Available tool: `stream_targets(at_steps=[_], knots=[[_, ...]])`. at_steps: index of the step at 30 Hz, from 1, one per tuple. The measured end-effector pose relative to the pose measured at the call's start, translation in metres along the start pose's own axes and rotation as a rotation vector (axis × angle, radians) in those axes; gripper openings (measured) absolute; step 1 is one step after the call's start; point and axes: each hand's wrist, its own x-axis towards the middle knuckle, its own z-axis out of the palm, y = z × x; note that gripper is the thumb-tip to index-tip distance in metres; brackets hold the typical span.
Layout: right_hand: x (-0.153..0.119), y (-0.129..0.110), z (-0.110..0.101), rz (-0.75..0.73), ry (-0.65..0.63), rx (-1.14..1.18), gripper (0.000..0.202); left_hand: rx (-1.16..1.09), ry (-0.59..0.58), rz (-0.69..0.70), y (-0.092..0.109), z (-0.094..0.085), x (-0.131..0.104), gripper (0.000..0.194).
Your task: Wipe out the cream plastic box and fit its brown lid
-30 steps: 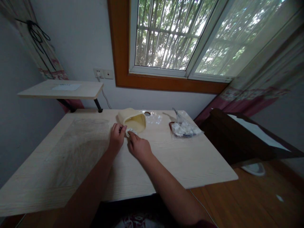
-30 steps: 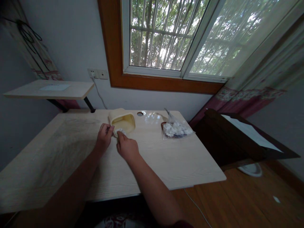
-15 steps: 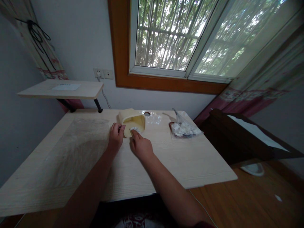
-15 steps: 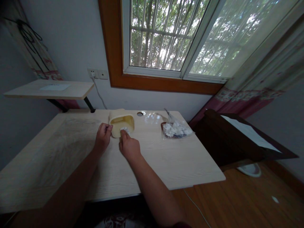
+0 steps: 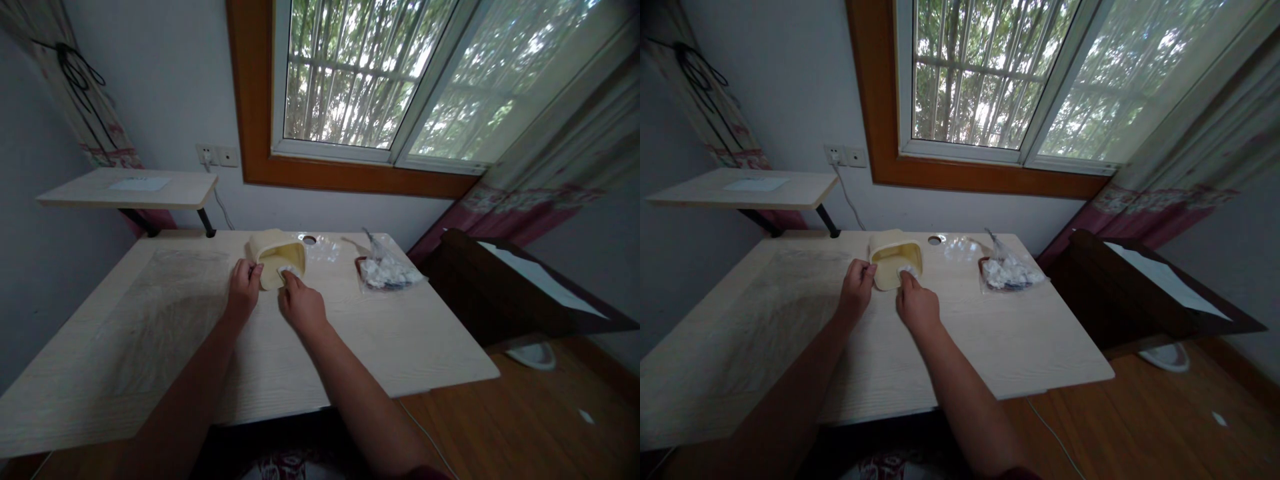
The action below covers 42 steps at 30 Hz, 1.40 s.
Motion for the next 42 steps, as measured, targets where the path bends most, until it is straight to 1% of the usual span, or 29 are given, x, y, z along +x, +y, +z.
stream_targets(at_steps=[3,5,11,14,17,22,27,29,34,36,39,42], knots=[[0.001,0.002,-0.001,0.023,-0.009,-0.02,0.056,-0.002,0.004,0.0,0.001,0.0,0.0,0.018],[-0.001,0.0,0.0,0.008,-0.013,-0.01,0.057,-0.006,0.007,0.0,0.002,-0.001,0.0,0.018],[-0.008,-0.012,0.006,-0.129,-0.009,0.081,0.059,-0.015,0.005,-0.009,0.0,0.0,-0.001,0.017],[-0.009,-0.016,0.006,-0.171,-0.004,0.108,0.06,-0.007,0.007,-0.025,0.0,0.0,-0.001,0.017],[-0.008,-0.014,0.004,-0.149,-0.008,0.094,0.058,-0.008,0.005,-0.021,0.001,0.0,-0.001,0.017],[-0.002,-0.004,0.002,-0.032,0.002,0.039,0.056,-0.008,0.006,0.001,0.0,0.0,-0.001,0.017],[0.001,0.0,0.005,0.027,0.017,0.0,0.056,-0.002,-0.016,-0.002,0.0,0.001,-0.002,0.017],[0.0,-0.002,0.006,0.014,0.008,0.002,0.057,0.011,-0.023,-0.01,0.0,0.001,-0.002,0.017],[-0.005,-0.01,0.009,-0.128,0.009,0.073,0.06,0.018,-0.022,-0.004,0.003,0.0,-0.003,0.018],[-0.007,-0.012,0.009,-0.159,0.009,0.093,0.06,0.02,-0.024,0.0,0.003,0.0,-0.003,0.019],[-0.006,-0.011,0.009,-0.148,0.004,0.096,0.06,0.027,-0.026,-0.004,0.002,0.0,-0.003,0.018],[-0.003,-0.007,0.007,-0.096,0.005,0.073,0.058,0.026,-0.032,-0.009,0.001,0.0,-0.002,0.018]])
